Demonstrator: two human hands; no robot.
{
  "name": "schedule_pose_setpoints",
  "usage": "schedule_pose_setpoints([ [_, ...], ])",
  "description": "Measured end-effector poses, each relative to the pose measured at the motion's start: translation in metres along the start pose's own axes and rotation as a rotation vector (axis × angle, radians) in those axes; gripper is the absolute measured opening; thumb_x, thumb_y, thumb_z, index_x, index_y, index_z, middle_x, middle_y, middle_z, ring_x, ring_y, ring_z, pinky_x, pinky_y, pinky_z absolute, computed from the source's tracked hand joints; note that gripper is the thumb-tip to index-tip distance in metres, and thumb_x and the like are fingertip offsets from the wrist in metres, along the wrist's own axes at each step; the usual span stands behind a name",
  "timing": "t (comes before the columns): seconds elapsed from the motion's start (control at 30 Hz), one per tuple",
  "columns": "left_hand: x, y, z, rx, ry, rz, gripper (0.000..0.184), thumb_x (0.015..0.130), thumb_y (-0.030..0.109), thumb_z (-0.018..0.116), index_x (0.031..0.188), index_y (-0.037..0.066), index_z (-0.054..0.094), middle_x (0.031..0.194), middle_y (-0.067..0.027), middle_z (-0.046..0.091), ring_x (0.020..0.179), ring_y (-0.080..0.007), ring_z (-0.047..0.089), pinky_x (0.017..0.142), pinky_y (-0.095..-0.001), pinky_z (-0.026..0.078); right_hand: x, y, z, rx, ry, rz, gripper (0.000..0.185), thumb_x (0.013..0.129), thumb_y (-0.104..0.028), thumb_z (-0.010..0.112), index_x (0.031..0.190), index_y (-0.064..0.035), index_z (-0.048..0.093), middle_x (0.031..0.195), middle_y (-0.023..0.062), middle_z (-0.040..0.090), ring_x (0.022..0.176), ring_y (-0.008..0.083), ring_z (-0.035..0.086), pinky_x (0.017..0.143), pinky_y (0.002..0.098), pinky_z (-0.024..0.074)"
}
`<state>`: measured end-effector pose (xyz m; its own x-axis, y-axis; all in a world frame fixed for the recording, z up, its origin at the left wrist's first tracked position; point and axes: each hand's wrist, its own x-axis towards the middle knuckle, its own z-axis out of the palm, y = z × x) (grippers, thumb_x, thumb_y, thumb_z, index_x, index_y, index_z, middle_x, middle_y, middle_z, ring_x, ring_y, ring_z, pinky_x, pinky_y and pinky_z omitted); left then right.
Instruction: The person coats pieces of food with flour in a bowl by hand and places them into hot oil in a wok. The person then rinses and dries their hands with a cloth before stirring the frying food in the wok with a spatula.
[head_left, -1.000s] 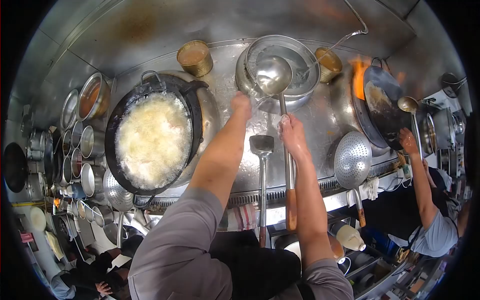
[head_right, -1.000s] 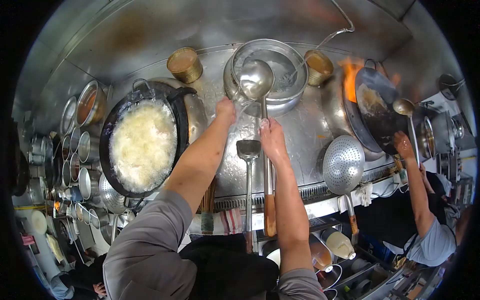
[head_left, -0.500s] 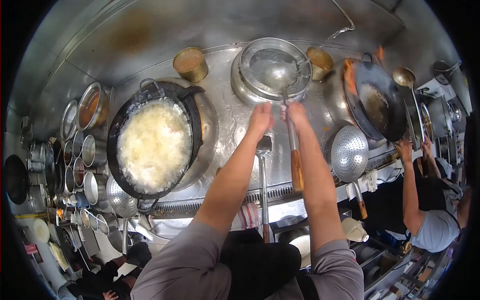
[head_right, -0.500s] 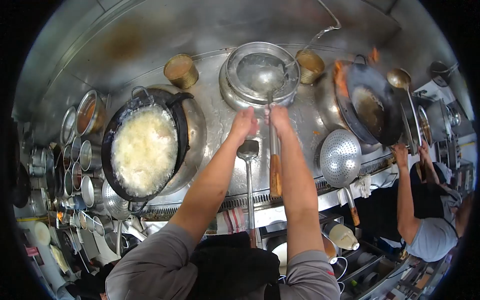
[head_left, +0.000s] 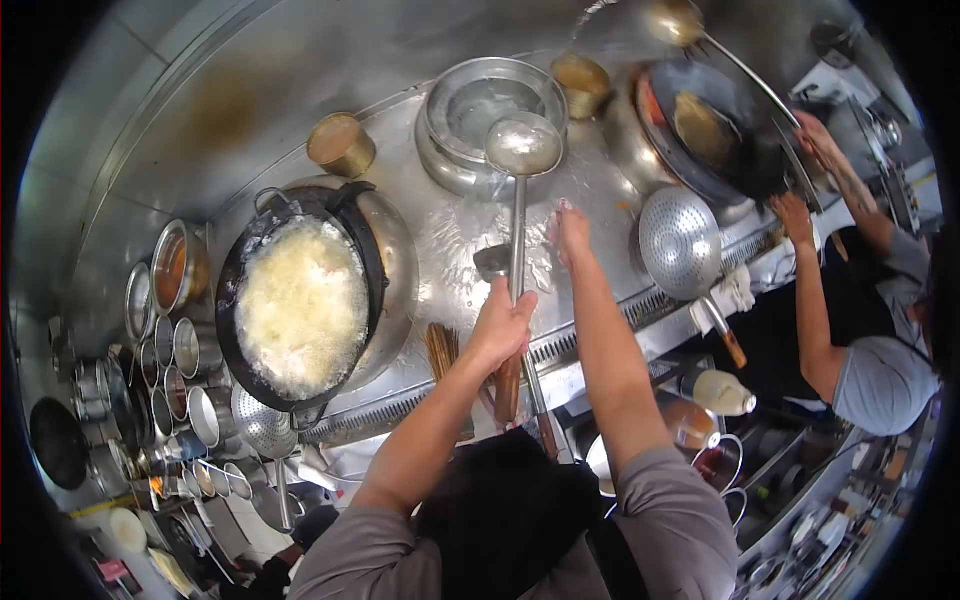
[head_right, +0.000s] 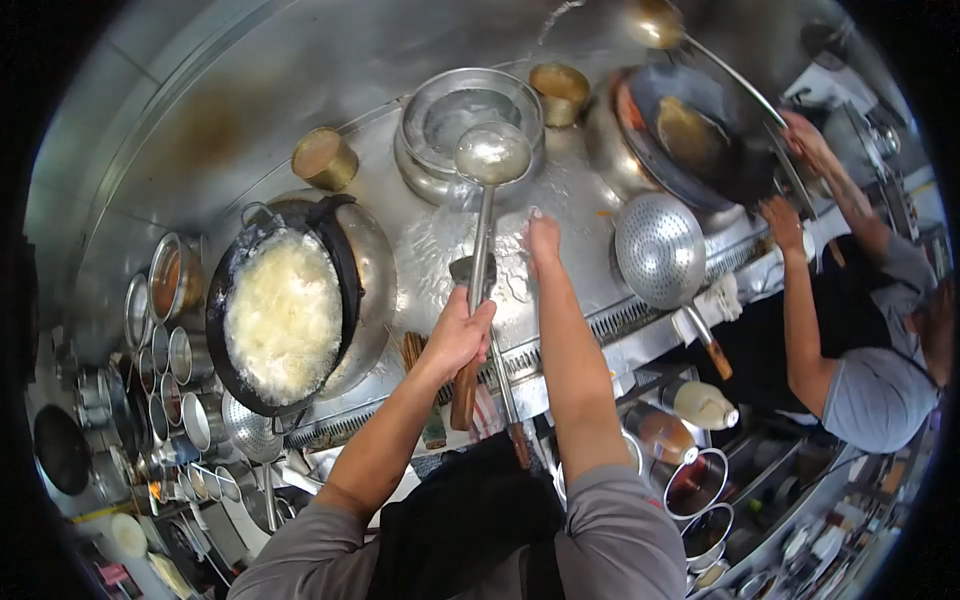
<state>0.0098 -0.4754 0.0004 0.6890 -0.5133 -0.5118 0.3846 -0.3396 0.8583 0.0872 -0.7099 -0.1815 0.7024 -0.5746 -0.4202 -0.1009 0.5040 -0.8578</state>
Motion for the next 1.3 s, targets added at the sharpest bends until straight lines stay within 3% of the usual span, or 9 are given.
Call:
schedule_pose_setpoints([
  [0.03, -0.008, -0.005, 0.000, 0.026, 0.002, -0.004, 0.032, 0.102, 0.024, 0.057, 0.115, -0.001, 0.042, 0.066, -0.0070, 0.054, 0.050, -0.0142, 0.054, 0.042, -0.0323, 0.046, 0.011, 0.005, -0.007, 0.020, 0.027, 0.025, 0.018, 0.103, -0.027, 0.055, 0.104, -0.0096, 0.060, 0.078, 0.0011, 0.054, 0.067, 0.0137, 0.053, 0.059, 0.0315, 0.0462],
  [0.2, -0.043, -0.050, -0.003, 0.482, 0.128, 0.211, 0.033, 0.098, 0.022, 0.056, 0.118, 0.000, 0.043, 0.092, -0.0336, 0.065, 0.092, -0.0545, 0.062, 0.080, -0.0570, 0.047, 0.052, 0.029, -0.023, 0.184, 0.121, 0.128, 0.015, 0.099, -0.012, 0.054, 0.111, -0.0088, 0.062, 0.089, 0.0055, 0.061, 0.071, 0.0182, 0.058, 0.060, 0.0365, 0.0519],
  [0.5, -0.099, -0.093, -0.003, 0.564, 0.191, 0.403, 0.037, 0.092, 0.006, 0.058, 0.127, 0.002, 0.047, 0.108, -0.0268, 0.063, 0.103, -0.0485, 0.061, 0.083, -0.0533, 0.048, 0.027, 0.086, -0.072, -0.101, 0.089, 0.043, 0.014, 0.090, -0.008, 0.057, 0.097, -0.0060, 0.068, 0.094, 0.0143, 0.072, 0.090, 0.0336, 0.070, 0.065, 0.0451, 0.0574],
  [0.6, -0.112, -0.104, -0.011, 0.601, 0.240, 0.463, 0.051, 0.086, 0.000, 0.057, 0.135, 0.003, 0.043, 0.125, -0.0278, 0.053, 0.113, -0.0485, 0.055, 0.091, -0.0507, 0.047, -0.034, 0.062, -0.049, -1.176, 0.369, -0.404, 0.019, 0.090, -0.015, 0.056, 0.091, -0.0047, 0.072, 0.096, 0.0212, 0.073, 0.092, 0.0419, 0.070, 0.074, 0.0494, 0.0568],
  [0.7, -0.121, -0.099, -0.017, 0.702, 0.330, 0.341, 0.055, 0.084, -0.002, 0.057, 0.137, 0.003, 0.042, 0.122, -0.0271, 0.052, 0.110, -0.0487, 0.055, 0.091, -0.0505, 0.046, -0.084, 0.054, -0.032, -1.128, 0.436, -0.250, 0.025, 0.088, -0.020, 0.056, 0.091, -0.0029, 0.073, 0.101, 0.0265, 0.070, 0.096, 0.0442, 0.068, 0.085, 0.0510, 0.0537],
  [0.87, -0.113, -0.134, -0.022, 0.918, 0.436, 0.239, 0.072, 0.082, 0.015, 0.074, 0.143, 0.006, 0.038, 0.118, -0.0187, 0.051, 0.106, -0.0398, 0.058, 0.085, -0.0490, 0.044, -0.141, 0.093, -0.056, -1.409, 0.168, -0.470, 0.019, 0.078, -0.016, 0.062, 0.086, -0.0026, 0.073, 0.097, 0.0265, 0.069, 0.099, 0.0440, 0.066, 0.089, 0.0509, 0.0523],
  [1.0, -0.100, -0.168, -0.016, 0.822, 0.498, 0.134, 0.067, 0.085, 0.016, 0.069, 0.144, 0.006, 0.039, 0.120, -0.0205, 0.050, 0.107, -0.0384, 0.059, 0.088, -0.0490, 0.044, -0.201, 0.103, -0.067, -1.203, -0.048, -0.530, 0.012, 0.076, -0.004, 0.062, 0.085, -0.0012, 0.070, 0.098, 0.0249, 0.067, 0.102, 0.0422, 0.062, 0.094, 0.0475, 0.0492],
  [1.13, -0.088, -0.178, -0.004, 0.725, 0.530, 0.108, 0.079, 0.082, 0.011, 0.067, 0.152, 0.006, 0.032, 0.122, -0.0252, 0.051, 0.109, -0.0426, 0.061, 0.090, -0.0510, 0.051, -0.281, 0.100, -0.058, -1.185, 0.021, -0.586, 0.036, 0.074, -0.001, 0.062, 0.109, -0.0010, 0.066, 0.108, 0.0237, 0.063, 0.110, 0.0426, 0.057, 0.098, 0.0463, 0.0457],
  [1.3, -0.071, -0.207, 0.021, 0.698, 0.532, 0.137, 0.073, 0.086, 0.010, 0.062, 0.151, 0.004, 0.030, 0.133, -0.0261, 0.043, 0.119, -0.0443, 0.054, 0.094, -0.0473, 0.052, -0.332, 0.108, -0.083, -1.267, 0.001, -0.623, 0.037, 0.073, 0.002, 0.059, 0.110, 0.0007, 0.066, 0.111, 0.0267, 0.060, 0.109, 0.0439, 0.057, 0.098, 0.0487, 0.0458],
])
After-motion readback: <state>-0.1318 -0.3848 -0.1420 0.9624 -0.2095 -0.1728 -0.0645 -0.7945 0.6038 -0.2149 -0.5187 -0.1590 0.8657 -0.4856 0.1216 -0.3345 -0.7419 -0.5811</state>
